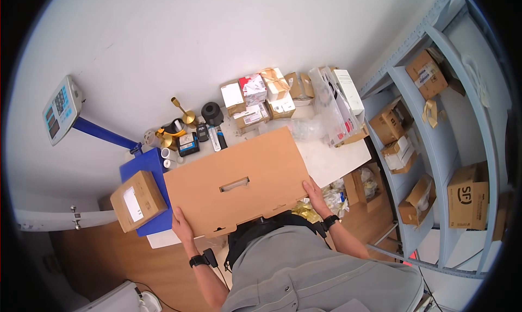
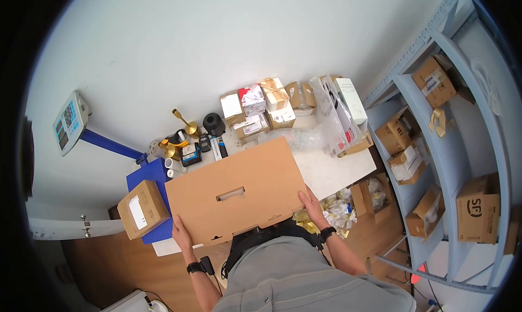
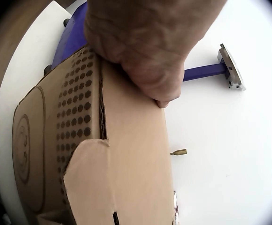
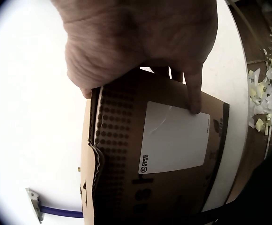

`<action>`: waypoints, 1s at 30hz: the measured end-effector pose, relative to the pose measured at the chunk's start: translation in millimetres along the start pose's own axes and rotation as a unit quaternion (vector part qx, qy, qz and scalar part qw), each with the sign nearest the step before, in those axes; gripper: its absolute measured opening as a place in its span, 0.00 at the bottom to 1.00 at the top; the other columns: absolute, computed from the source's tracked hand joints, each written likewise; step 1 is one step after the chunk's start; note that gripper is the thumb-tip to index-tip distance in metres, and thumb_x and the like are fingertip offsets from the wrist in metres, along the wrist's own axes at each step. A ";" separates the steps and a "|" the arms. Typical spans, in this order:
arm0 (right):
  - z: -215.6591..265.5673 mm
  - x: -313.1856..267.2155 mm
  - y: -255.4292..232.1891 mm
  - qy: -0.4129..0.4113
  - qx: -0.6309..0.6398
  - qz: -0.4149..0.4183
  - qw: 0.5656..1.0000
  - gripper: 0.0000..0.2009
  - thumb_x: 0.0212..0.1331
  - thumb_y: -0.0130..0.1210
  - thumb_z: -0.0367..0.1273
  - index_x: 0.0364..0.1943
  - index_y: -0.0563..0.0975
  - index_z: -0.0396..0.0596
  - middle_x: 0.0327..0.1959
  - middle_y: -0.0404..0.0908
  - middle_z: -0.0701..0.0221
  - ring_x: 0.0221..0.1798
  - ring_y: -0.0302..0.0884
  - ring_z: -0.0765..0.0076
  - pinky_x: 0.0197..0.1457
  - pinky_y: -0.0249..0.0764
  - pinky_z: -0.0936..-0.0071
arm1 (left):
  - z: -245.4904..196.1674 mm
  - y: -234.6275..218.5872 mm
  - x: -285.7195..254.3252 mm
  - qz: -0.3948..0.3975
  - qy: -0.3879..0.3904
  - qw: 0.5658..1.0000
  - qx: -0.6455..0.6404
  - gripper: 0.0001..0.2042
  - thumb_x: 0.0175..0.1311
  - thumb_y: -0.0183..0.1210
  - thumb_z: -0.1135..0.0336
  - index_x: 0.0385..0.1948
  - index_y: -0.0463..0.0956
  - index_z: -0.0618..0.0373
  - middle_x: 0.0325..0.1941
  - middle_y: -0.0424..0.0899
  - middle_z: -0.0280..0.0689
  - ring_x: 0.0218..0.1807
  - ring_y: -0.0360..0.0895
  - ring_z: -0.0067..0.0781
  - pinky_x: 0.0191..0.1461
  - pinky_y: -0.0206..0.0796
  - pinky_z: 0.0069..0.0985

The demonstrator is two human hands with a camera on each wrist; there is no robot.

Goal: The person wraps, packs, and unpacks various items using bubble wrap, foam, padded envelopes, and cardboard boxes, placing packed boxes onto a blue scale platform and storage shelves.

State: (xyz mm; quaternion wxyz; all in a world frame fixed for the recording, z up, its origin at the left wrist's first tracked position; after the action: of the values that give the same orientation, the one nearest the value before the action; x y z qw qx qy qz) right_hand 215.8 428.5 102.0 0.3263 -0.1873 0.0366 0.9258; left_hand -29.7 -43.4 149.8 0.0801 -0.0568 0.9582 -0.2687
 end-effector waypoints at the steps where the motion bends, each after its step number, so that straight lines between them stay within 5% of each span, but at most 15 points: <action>1: 4.5 -1.4 0.8 -0.006 -0.014 -0.004 1.000 0.33 0.77 0.54 0.47 0.75 0.66 0.38 0.71 0.74 0.63 0.72 0.69 0.70 0.77 0.62 0.72 | 1.1 -0.2 0.7 0.000 0.001 1.000 0.001 0.29 0.82 0.49 0.46 0.57 0.79 0.72 0.52 0.88 0.55 0.53 0.84 0.45 0.59 0.73 0.37; 16: -2.8 2.1 -3.1 -0.064 -0.073 -0.026 0.995 0.34 0.75 0.53 0.50 0.75 0.66 0.37 0.70 0.76 0.53 0.74 0.71 0.59 0.77 0.63 0.66 | 4.0 0.0 1.0 -0.024 0.010 0.999 0.019 0.29 0.81 0.50 0.47 0.56 0.79 0.73 0.50 0.89 0.56 0.51 0.86 0.47 0.57 0.75 0.38; 30: -6.4 3.1 -4.3 -0.085 -0.084 -0.041 0.992 0.32 0.76 0.53 0.47 0.73 0.69 0.35 0.68 0.78 0.54 0.72 0.72 0.60 0.76 0.64 0.66 | 5.9 -1.7 0.3 -0.041 0.016 0.999 0.030 0.28 0.81 0.51 0.49 0.53 0.79 0.74 0.47 0.89 0.58 0.48 0.86 0.49 0.54 0.74 0.38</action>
State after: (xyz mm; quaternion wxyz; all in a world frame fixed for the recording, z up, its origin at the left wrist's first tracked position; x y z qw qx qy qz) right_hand 218.3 432.4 95.2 0.3489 -0.1358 -0.0769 0.9241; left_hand -28.8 -47.9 145.7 0.0555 -0.0889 0.9476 -0.3016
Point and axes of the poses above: each hand's wrist, its own x-axis towards the middle knuckle, its own y-axis out of the palm, z = x × y, the point moved 7 cm from there along x, towards the middle knuckle
